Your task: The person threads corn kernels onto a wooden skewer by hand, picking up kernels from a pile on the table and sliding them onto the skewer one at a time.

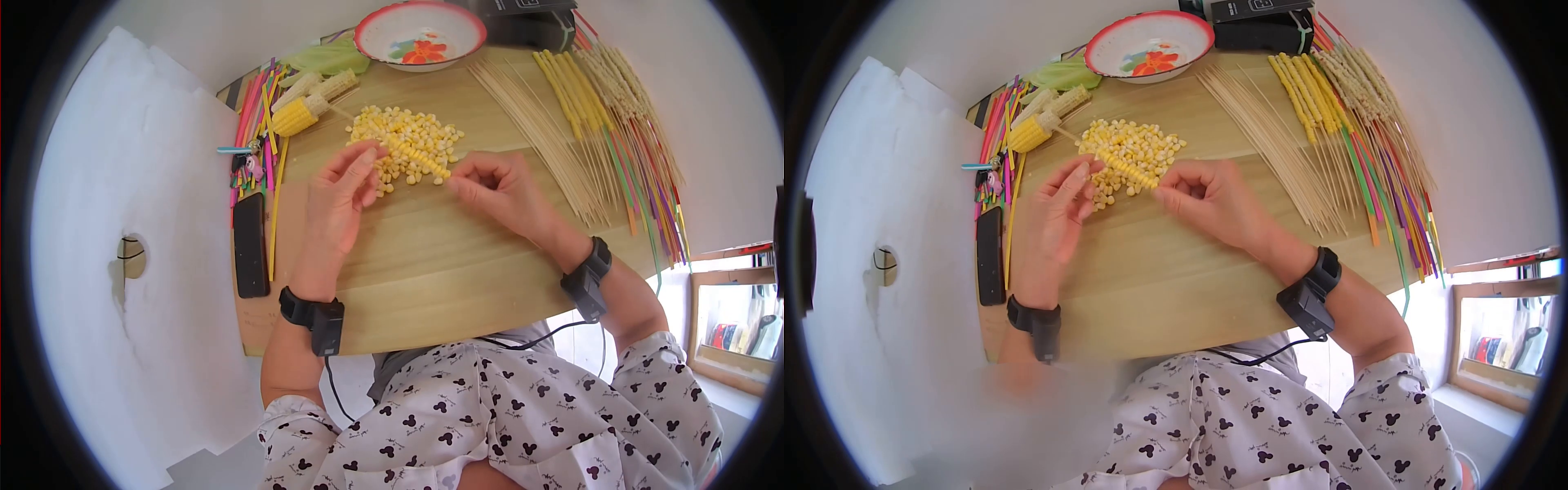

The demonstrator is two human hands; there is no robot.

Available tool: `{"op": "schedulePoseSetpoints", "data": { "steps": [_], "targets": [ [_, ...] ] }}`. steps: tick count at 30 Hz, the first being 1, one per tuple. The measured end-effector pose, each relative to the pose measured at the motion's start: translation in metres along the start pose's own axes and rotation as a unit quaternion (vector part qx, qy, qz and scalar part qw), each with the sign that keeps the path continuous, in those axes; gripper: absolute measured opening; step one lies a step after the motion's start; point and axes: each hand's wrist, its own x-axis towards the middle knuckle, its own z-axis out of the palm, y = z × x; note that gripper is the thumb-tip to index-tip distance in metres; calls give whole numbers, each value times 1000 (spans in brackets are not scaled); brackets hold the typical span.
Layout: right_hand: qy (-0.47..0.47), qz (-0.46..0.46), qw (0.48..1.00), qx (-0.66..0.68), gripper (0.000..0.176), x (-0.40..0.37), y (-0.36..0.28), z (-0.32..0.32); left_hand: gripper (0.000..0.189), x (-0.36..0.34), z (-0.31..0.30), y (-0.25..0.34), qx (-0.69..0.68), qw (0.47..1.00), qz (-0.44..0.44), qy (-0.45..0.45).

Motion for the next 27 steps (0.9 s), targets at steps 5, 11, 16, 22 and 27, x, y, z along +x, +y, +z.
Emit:
{"op": "schedulePoseSetpoints", "data": {
  "steps": [5, 11, 16, 22, 27],
  "targets": [
    [43, 15, 999, 3, 16, 3, -3, -4, 13, -3, 0, -2, 315, 936, 153, 23],
    [38, 23, 999, -9, 15, 1, -9, -3, 16, -3, 11, -11, 563, 759, 312, -92],
    [29, 13, 999, -2, 16, 2, -3, -3, 14, -2, 12, -18, 583, 741, 325, -78],
    [21, 13, 1000, -15, 16, 1, -5, -4, 14, -2, 10, -15, 606, 715, 337, -91],
    [12, 34, 999, -26, 16, 0, -11, -2, 13, 0, 3, -2, 358, 918, 170, 12]
  ]
}}
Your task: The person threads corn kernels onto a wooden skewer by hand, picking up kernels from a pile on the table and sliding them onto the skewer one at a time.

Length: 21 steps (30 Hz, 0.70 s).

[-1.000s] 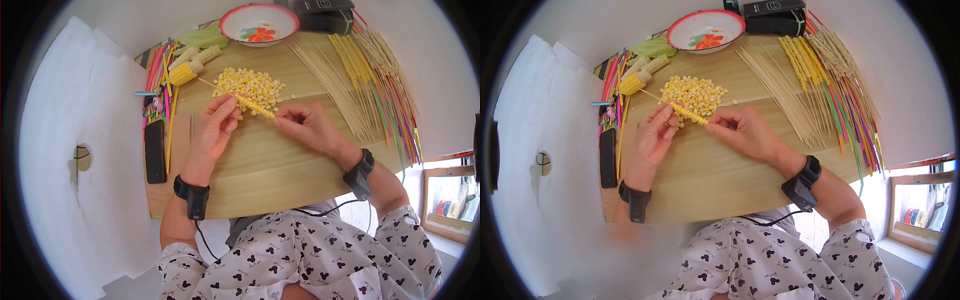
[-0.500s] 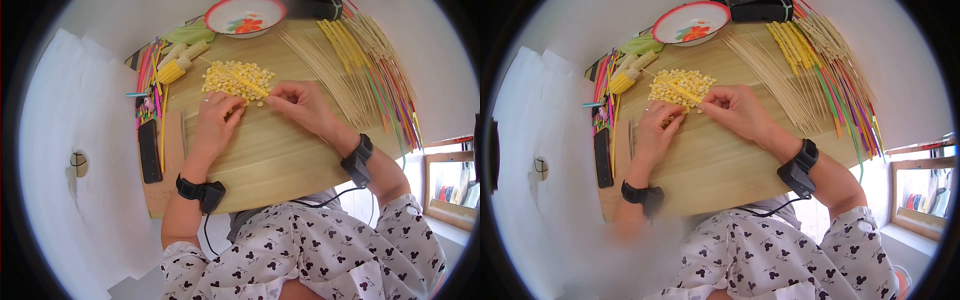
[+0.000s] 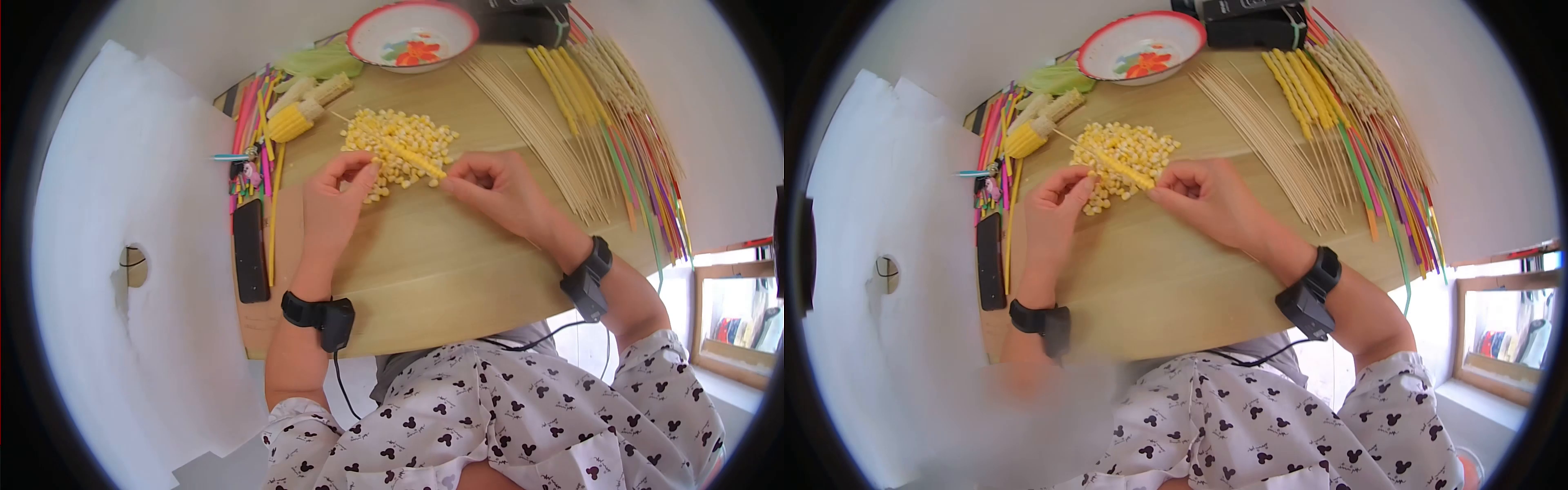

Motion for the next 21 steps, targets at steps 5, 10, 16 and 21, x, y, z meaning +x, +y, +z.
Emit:
{"op": "schedulePoseSetpoints", "data": {
  "steps": [5, 10, 16, 21],
  "targets": [
    [-34, 4, 999, 32, 16, -2, 1, 2, 16, 18, -32, -27, -285, 955, -62, 58],
    [-68, 11, 996, 48, 14, -4, -3, 2, 14, 19, -39, -28, -347, 932, -79, 65],
    [-81, 19, 996, 40, 12, -5, -4, 3, 14, 20, -40, -31, -321, 942, -54, 77],
    [-81, 18, 996, 17, 11, -4, -2, 2, 14, 21, -41, -32, -318, 941, -64, 94]
  ]
}}
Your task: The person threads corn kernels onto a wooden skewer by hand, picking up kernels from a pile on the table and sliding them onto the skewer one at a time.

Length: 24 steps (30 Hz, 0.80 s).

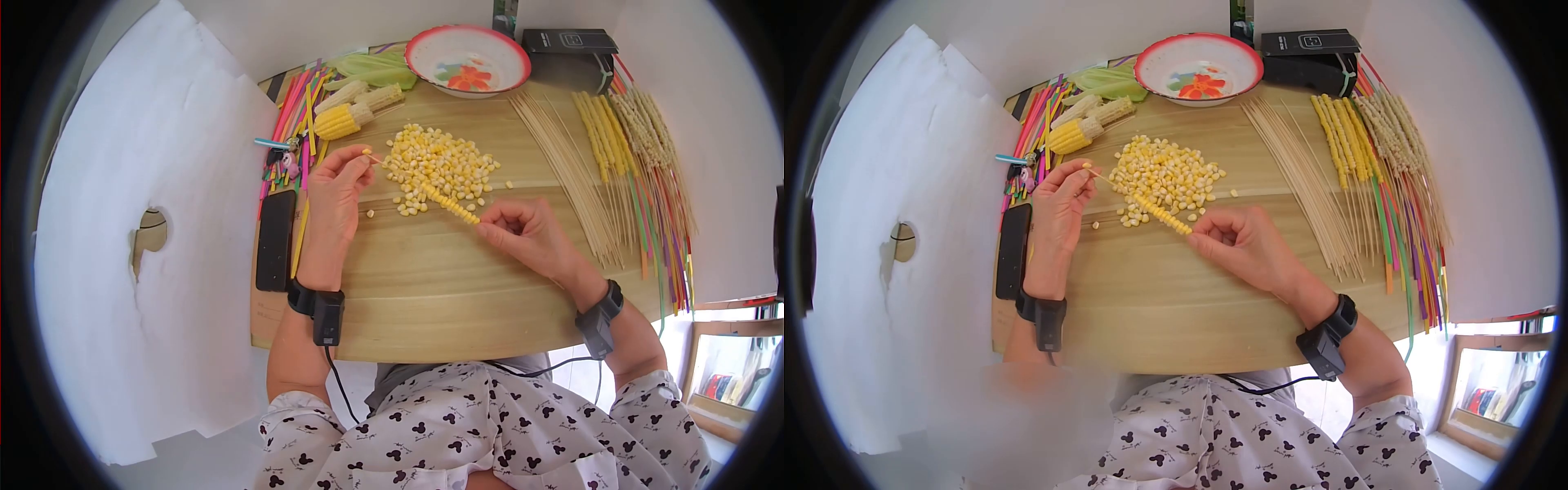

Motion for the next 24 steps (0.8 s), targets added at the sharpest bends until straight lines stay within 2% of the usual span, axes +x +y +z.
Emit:
{"op": "schedulePoseSetpoints", "data": {
  "steps": [8, 10, 13, 17, 19, 22, 24],
  "targets": [
    [5, -2, 1000, -11, 11, 0, 2, 1, 16, 0, -1, 0, -37, 999, -24, 1],
    [4, -3, 1000, -12, 11, 0, 2, 1, 18, 0, -3, 0, -88, 994, -72, -2],
    [0, -5, 1000, 4, 11, 0, 5, 2, 20, 1, -5, -1, -106, 990, -92, -11],
    [-1, 0, 1000, 7, 12, 0, 5, 2, 22, 0, -4, 1, -102, 989, -110, 6],
    [-1, 0, 1000, 12, 11, 0, 5, 2, 25, 0, -6, 1, -65, 991, -119, -4],
    [7, -2, 1000, 16, 12, 0, 5, 3, 28, 3, -14, -1, -93, 987, -128, -28],
    [6, -3, 1000, 18, 12, 0, 5, 2, 29, 3, -5, 3, -122, 984, -129, 10]
  ]
}}
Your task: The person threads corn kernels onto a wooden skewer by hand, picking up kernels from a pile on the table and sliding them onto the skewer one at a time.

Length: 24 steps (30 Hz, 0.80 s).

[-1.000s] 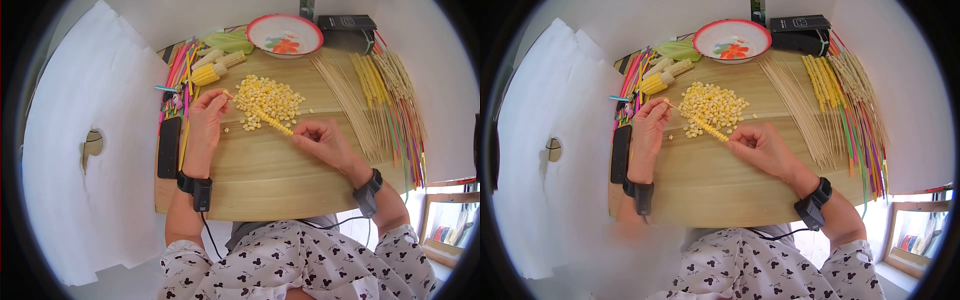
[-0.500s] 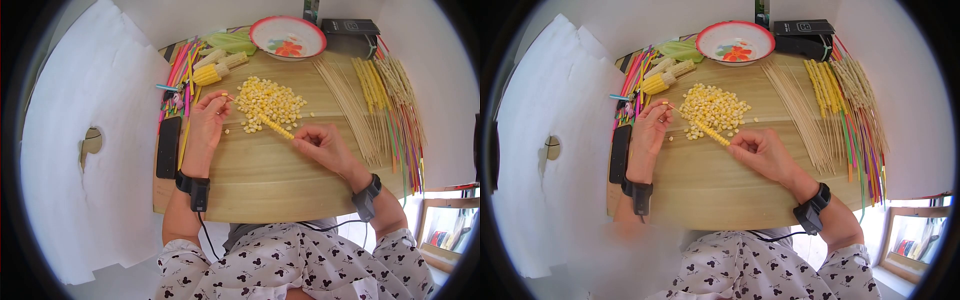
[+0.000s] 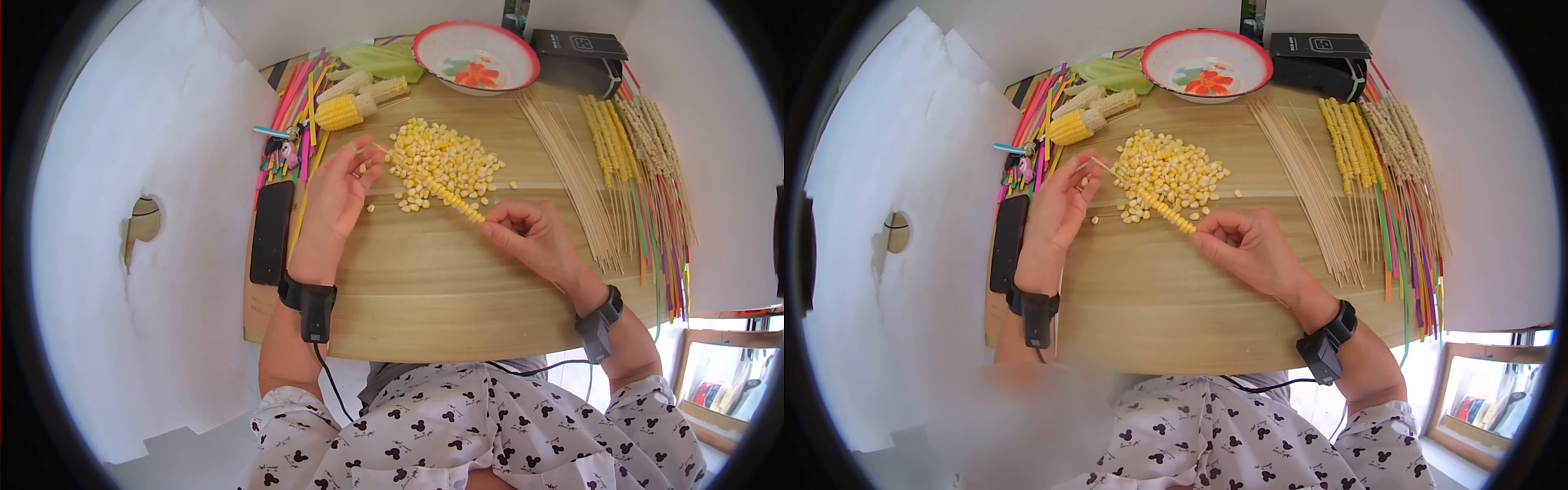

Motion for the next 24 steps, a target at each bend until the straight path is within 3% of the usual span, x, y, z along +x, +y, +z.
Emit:
{"op": "schedulePoseSetpoints", "data": {
  "steps": [2, 4, 7, 13, 24],
  "targets": [
    [0, -2, 1000, 3, 12, 0, 0, 0, 30, -2, 6, 3, -33, 999, 2, 32],
    [6, -6, 1000, 1, 12, 0, -1, -1, 32, -3, 6, 4, -50, 998, 9, -29],
    [7, -10, 1000, 2, 11, 0, -3, 0, 36, -5, 9, 4, -15, 998, 25, -50],
    [10, -12, 1000, -2, 12, 0, -4, -1, 30, -6, 12, 1, 57, 995, 71, -46],
    [11, -10, 1000, 0, 13, 0, -4, -1, 22, -6, 7, -2, 74, 996, 56, -18]
  ]
}}
